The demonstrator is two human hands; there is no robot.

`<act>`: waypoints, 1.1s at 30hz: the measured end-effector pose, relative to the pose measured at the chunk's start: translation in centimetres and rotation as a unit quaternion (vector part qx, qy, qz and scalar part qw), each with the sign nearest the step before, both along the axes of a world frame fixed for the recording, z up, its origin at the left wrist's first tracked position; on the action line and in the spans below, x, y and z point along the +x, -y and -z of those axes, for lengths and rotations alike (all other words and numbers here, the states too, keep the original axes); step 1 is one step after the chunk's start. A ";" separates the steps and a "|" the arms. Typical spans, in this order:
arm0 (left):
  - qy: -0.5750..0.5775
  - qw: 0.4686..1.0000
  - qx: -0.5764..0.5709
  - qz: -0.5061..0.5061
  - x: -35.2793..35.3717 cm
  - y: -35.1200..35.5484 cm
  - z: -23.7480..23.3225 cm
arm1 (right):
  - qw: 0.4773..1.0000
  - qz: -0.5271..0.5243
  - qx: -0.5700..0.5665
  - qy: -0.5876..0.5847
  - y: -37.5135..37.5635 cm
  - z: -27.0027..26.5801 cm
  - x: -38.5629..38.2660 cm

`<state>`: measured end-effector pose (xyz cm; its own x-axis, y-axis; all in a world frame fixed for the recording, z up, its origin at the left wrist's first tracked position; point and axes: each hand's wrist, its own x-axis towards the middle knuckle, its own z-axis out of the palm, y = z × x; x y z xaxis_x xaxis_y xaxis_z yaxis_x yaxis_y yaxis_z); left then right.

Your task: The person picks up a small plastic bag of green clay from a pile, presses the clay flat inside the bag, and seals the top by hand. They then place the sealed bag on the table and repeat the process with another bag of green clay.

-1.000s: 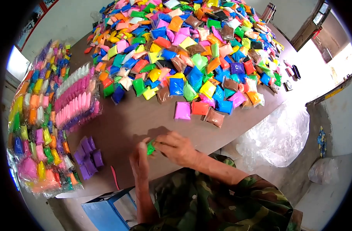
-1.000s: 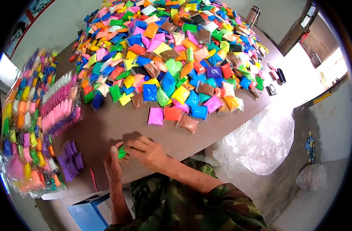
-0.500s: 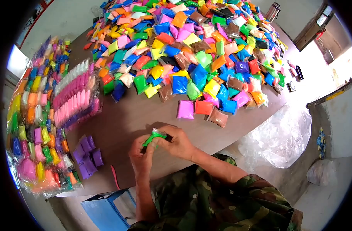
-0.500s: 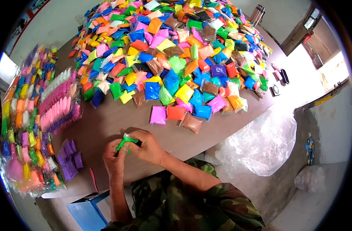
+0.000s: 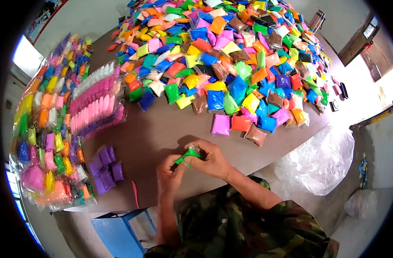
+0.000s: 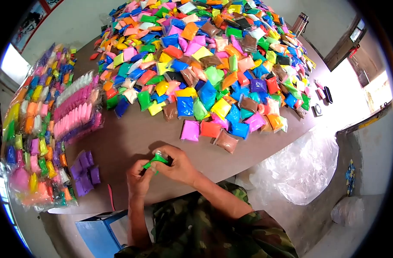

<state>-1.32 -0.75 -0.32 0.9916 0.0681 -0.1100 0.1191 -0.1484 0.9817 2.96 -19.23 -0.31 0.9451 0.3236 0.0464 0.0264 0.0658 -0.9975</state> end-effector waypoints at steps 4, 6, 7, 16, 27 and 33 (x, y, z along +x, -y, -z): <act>-0.001 0.999 0.053 0.007 0.2 0.8 -1.2 | 0.996 -0.002 0.083 0.006 -0.4 1.8 0.4; 0.013 0.999 0.037 0.008 0.2 0.8 -1.0 | 0.995 0.002 0.100 -0.021 -0.1 1.5 0.0; 0.033 0.999 0.035 0.019 0.3 0.8 -1.1 | 0.992 0.010 0.115 -0.047 0.0 1.0 -0.1; -0.006 1.000 0.017 0.010 0.3 0.4 -1.6 | 0.999 0.017 0.046 -0.010 -0.2 0.5 0.1; 0.047 0.999 -0.011 0.011 0.2 0.5 -1.7 | 0.999 0.023 0.039 0.011 0.1 1.2 0.0; -0.015 0.999 -0.037 0.020 0.3 0.2 -1.4 | 0.997 -0.004 0.039 -0.060 0.2 0.4 0.3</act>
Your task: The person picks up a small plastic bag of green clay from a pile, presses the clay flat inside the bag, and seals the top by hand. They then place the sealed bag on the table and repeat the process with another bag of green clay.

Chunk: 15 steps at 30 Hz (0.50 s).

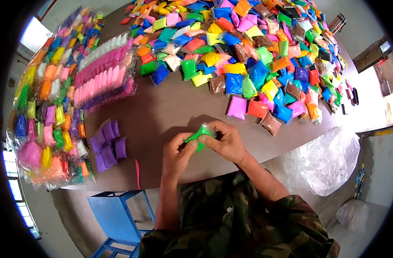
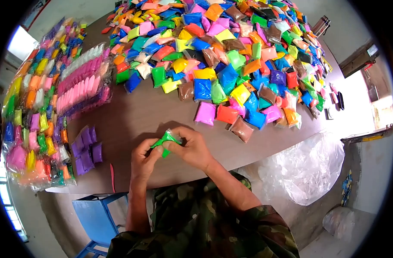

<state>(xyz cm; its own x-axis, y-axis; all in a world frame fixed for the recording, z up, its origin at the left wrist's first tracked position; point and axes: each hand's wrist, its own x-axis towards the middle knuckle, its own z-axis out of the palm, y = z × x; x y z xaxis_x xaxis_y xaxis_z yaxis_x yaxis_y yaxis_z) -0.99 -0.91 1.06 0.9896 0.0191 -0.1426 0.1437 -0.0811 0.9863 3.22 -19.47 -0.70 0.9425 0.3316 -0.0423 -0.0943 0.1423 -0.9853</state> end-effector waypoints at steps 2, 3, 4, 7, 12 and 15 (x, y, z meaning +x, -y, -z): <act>0.009 1.000 -0.013 -0.017 0.0 -0.2 1.2 | 0.999 0.006 -0.023 0.021 -0.3 -0.8 -0.1; 0.010 1.000 -0.013 -0.015 0.0 -0.2 1.3 | 0.999 0.007 -0.023 0.022 -0.3 -0.8 -0.1; 0.016 1.000 0.001 -0.009 0.0 -0.2 1.3 | 1.000 0.005 -0.020 0.020 -0.3 -0.7 0.0; 0.019 0.999 0.042 0.001 -0.2 0.1 0.3 | 1.000 0.007 -0.006 0.020 -0.1 0.3 0.1; 0.026 0.997 0.075 0.001 -0.2 0.5 -0.6 | 0.997 0.030 -0.004 0.066 -0.2 0.8 -0.1; 0.029 0.995 0.092 0.032 0.1 0.4 -0.1 | 0.995 0.049 0.023 0.089 -0.5 1.1 0.0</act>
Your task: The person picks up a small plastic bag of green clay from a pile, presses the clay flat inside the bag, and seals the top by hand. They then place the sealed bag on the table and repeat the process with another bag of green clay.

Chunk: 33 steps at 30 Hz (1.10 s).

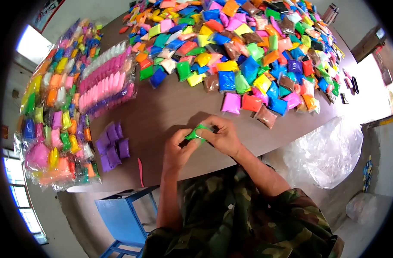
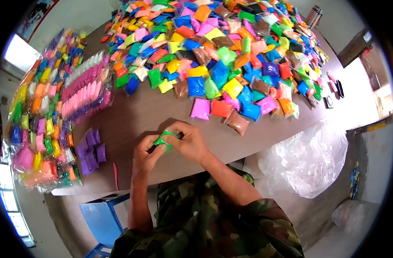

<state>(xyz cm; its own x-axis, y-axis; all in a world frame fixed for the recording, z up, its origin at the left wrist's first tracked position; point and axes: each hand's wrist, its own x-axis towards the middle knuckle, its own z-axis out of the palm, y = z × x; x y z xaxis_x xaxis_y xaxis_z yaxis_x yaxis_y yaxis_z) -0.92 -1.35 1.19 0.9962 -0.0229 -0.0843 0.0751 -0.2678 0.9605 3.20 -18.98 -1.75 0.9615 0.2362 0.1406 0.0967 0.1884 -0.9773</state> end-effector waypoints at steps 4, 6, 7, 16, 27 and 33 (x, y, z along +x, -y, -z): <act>-0.022 1.000 0.000 -0.021 -0.2 0.1 0.2 | 0.999 -0.026 -0.032 0.036 0.2 -0.6 0.1; -0.027 0.999 0.018 -0.026 -0.4 0.3 0.4 | 0.998 -0.022 -0.027 0.060 0.3 -0.3 0.2; -0.019 0.999 -0.027 -0.028 -0.5 0.2 0.8 | 0.998 -0.040 0.003 0.038 0.2 -0.3 0.1; 0.028 0.999 -0.037 -0.008 -0.8 1.4 -0.7 | 0.994 -0.054 0.093 -0.010 0.2 0.1 0.1; 0.046 0.995 -0.080 -0.049 -0.4 -0.4 1.8 | 0.998 -0.032 0.008 0.045 0.6 -0.8 0.1; 0.010 0.991 -0.108 -0.074 -1.4 1.3 0.2 | 0.999 -0.037 0.013 0.005 0.6 0.4 0.4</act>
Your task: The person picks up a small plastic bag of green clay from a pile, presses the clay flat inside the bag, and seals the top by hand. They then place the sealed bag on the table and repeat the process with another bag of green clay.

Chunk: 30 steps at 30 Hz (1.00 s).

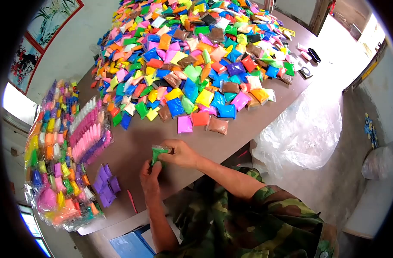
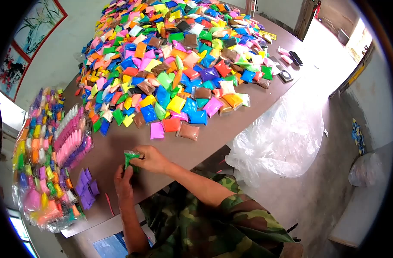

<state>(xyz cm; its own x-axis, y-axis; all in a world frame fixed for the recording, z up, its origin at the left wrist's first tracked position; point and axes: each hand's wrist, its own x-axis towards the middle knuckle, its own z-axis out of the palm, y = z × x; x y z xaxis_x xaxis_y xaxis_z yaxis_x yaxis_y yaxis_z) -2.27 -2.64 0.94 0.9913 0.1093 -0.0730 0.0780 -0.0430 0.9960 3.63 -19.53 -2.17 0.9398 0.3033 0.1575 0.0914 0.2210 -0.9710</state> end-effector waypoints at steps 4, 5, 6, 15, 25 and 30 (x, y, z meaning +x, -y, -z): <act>-0.008 0.998 -0.059 -0.026 0.0 0.0 -0.9 | 0.998 -0.042 -0.023 0.037 -0.2 0.1 -0.1; -0.007 1.000 -0.019 -0.016 0.1 -0.5 -0.4 | 0.996 -0.033 -0.051 0.065 -0.1 0.0 -0.2; -0.008 1.000 -0.022 -0.017 0.0 -0.8 -0.1 | 0.992 -0.023 -0.081 0.093 0.0 -0.3 -0.3; 0.029 0.995 -0.022 -0.094 0.3 -0.7 2.3 | 0.993 -0.007 -0.112 0.030 -0.2 -2.3 -0.6; 0.036 0.999 0.014 -0.036 0.8 -0.2 -0.5 | 0.998 -0.006 -0.024 -0.065 -0.7 -1.2 -0.4; 0.077 0.992 0.100 -0.021 0.8 -0.6 -0.5 | 0.989 -0.055 -0.134 -0.025 0.0 -1.7 -0.3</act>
